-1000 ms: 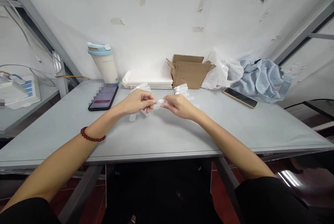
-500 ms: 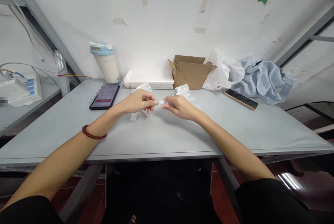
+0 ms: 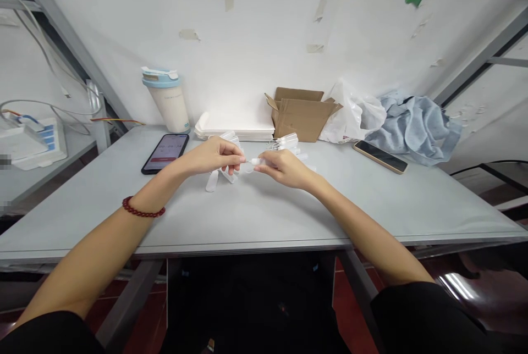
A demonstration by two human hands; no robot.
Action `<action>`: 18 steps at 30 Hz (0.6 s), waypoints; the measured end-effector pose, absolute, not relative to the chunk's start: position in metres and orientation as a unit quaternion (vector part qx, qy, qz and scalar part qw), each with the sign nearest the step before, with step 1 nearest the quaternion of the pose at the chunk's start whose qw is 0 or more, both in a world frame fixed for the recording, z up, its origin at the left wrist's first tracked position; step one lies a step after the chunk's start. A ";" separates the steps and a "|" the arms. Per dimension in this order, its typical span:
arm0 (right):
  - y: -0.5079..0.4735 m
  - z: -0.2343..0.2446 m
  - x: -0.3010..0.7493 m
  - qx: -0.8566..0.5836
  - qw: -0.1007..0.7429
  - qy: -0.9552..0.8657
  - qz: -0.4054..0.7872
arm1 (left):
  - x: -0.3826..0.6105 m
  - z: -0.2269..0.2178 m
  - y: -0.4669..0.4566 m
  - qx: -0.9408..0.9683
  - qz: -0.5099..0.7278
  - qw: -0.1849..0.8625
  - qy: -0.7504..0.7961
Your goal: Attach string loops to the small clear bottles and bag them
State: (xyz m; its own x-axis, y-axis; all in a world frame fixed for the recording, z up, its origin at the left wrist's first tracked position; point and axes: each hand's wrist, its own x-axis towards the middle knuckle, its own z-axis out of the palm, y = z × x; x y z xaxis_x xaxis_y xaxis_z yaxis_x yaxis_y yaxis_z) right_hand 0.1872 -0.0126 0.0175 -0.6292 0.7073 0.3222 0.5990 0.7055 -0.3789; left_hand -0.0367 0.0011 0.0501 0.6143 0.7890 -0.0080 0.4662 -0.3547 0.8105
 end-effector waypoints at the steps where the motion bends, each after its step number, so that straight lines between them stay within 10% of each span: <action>1: -0.013 0.017 0.187 -0.365 0.227 -0.895 0.119 | -0.037 0.049 0.002 0.800 0.193 0.415 0.388; 18: -0.016 0.014 0.185 -0.364 0.212 -0.895 0.147 | -0.032 0.036 0.000 0.820 0.170 0.404 0.368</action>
